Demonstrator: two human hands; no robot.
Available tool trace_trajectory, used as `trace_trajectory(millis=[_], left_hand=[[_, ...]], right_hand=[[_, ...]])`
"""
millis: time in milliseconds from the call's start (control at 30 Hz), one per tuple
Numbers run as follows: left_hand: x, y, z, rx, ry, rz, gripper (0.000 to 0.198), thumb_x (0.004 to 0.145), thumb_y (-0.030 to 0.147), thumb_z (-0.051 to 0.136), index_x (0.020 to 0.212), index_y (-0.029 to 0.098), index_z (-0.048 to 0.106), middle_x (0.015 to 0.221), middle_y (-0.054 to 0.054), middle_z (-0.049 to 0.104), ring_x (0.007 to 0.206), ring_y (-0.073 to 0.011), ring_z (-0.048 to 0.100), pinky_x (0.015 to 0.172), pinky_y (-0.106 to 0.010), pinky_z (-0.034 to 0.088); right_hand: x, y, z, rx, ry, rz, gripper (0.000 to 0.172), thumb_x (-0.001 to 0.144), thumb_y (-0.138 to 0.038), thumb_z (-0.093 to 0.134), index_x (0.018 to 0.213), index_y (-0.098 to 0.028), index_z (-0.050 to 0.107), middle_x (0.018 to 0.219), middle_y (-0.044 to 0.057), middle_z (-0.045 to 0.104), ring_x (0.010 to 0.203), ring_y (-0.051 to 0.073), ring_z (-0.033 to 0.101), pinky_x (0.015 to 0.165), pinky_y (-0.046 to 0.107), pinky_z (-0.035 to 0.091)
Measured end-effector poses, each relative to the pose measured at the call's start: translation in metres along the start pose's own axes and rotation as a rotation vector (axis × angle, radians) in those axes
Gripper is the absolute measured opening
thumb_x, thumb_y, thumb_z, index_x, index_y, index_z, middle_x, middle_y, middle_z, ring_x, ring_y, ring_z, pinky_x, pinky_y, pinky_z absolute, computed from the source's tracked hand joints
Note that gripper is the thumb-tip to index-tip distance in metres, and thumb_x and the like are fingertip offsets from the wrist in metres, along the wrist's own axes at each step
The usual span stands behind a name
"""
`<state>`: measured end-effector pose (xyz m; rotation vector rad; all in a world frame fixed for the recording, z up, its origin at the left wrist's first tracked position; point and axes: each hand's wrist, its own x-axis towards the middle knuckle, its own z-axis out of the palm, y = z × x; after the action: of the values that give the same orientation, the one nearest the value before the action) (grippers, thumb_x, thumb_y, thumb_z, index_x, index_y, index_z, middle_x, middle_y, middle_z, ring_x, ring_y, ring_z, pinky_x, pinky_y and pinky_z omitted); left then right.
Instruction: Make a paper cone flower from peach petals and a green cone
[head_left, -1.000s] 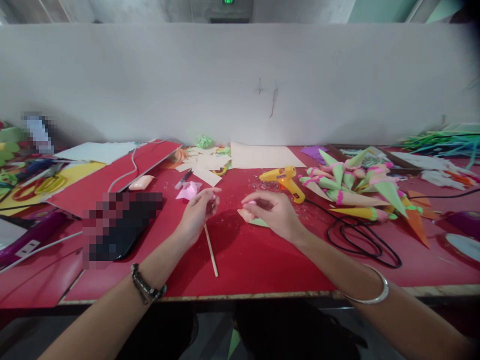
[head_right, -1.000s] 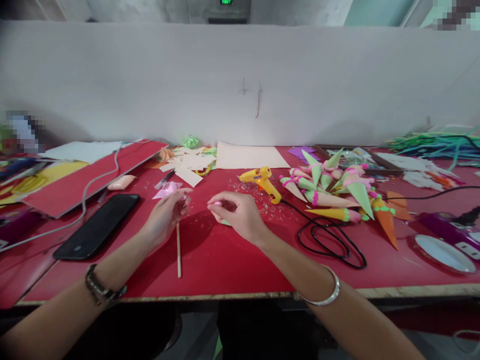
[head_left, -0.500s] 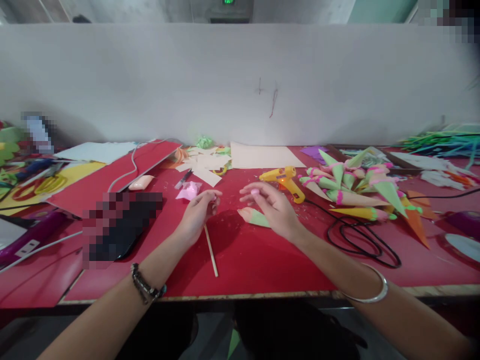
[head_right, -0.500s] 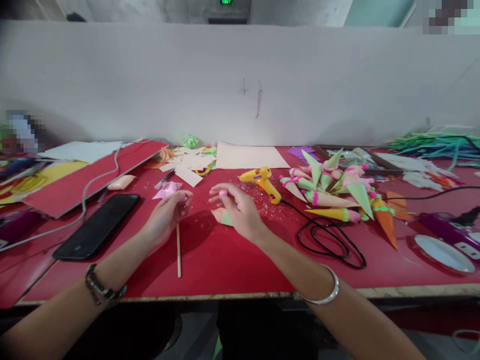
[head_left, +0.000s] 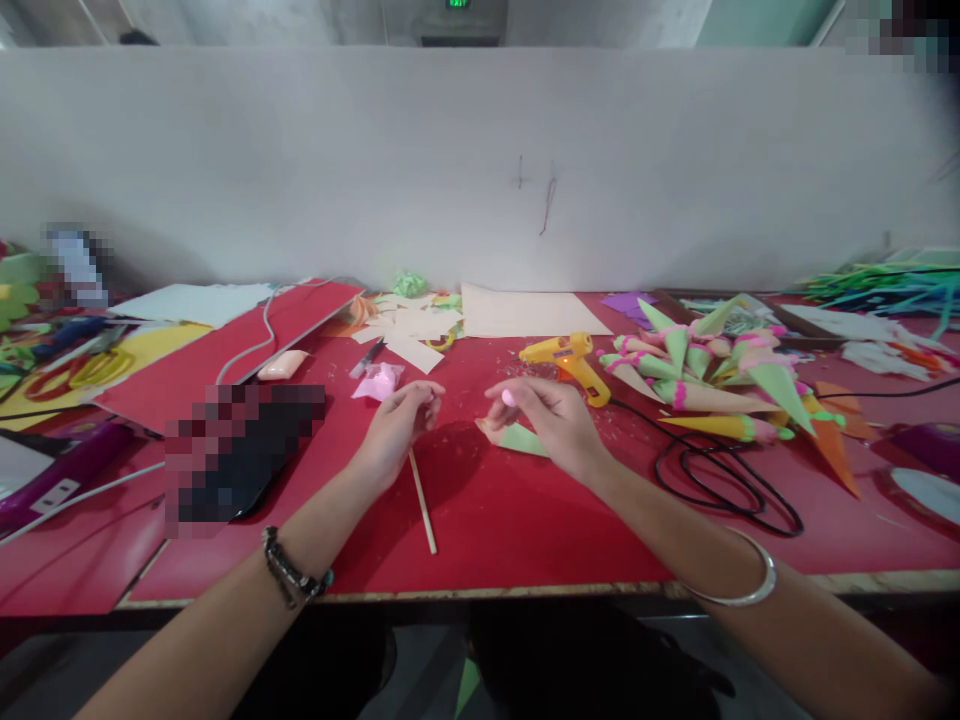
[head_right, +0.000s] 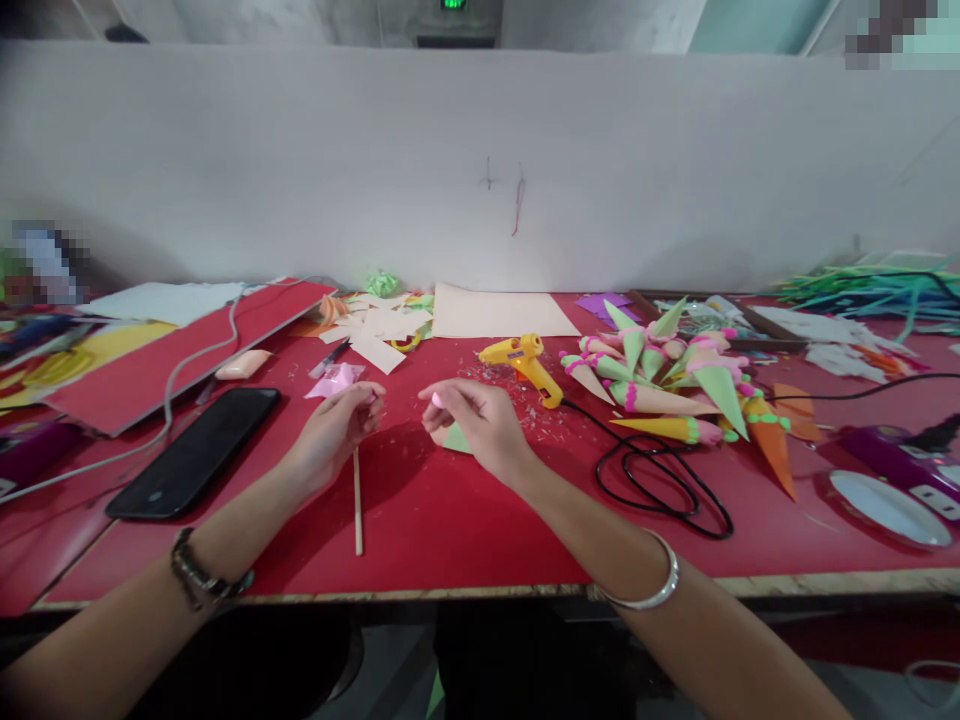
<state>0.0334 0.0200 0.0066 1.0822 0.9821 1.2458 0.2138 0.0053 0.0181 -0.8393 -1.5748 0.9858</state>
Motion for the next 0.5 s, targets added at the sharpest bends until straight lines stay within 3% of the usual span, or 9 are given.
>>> trace_trajectory(millis=[67,133,233,400,500], left_hand=[[-0.0001,-0.0001,0.0001,0.001,0.001,0.003,0.014,0.070,0.029,0.054,0.071,0.015,0.058,0.057,0.004,0.045,0.048,-0.0046,0.040,0.046,-0.018,0.031],[-0.0002,0.0000,0.0003,-0.002,0.008,0.001,0.014,0.070,0.029,0.054,0.071,0.015,0.058,0.057,0.004,0.045,0.049,-0.0047,0.040,0.047,-0.018,0.031],[-0.0002,0.0006,0.0008,-0.004,0.010,-0.005,0.014,0.069,0.028,0.054,0.071,0.015,0.058,0.057,0.004,0.045,0.049,-0.0049,0.040,0.046,-0.018,0.031],[-0.0003,0.0013,0.0013,-0.002,0.017,-0.010,0.014,0.068,0.028,0.055,0.069,0.014,0.058,0.056,0.004,0.045,0.047,-0.0048,0.040,0.045,-0.018,0.031],[-0.0002,0.0007,0.0010,-0.011,0.016,-0.012,0.014,0.069,0.028,0.054,0.069,0.014,0.058,0.056,0.004,0.045,0.048,-0.0045,0.040,0.046,-0.017,0.031]], right_hand=[[0.0006,-0.0001,-0.0004,-0.053,0.049,-0.006,0.014,0.075,-0.030,0.056,0.074,-0.018,0.063,0.066,0.000,0.061,0.061,0.011,0.058,0.059,0.024,0.047],[0.0025,0.0016,-0.0010,-0.040,0.113,-0.002,0.010,0.070,-0.027,0.061,0.077,-0.019,0.064,0.077,0.000,0.063,0.072,0.012,0.059,0.066,0.024,0.047],[0.0059,0.0055,-0.0024,0.138,0.147,0.047,0.015,0.074,-0.028,0.057,0.087,-0.021,0.063,0.087,0.002,0.064,0.082,0.012,0.060,0.076,0.027,0.047],[0.0064,0.0051,-0.0033,0.226,0.117,0.106,0.014,0.076,-0.030,0.055,0.080,-0.018,0.061,0.064,-0.001,0.060,0.059,0.008,0.057,0.062,0.024,0.049],[0.0052,0.0013,-0.0012,0.193,0.127,0.084,0.011,0.069,-0.025,0.064,0.074,-0.018,0.057,0.071,-0.002,0.061,0.065,0.008,0.058,0.066,0.023,0.048]])
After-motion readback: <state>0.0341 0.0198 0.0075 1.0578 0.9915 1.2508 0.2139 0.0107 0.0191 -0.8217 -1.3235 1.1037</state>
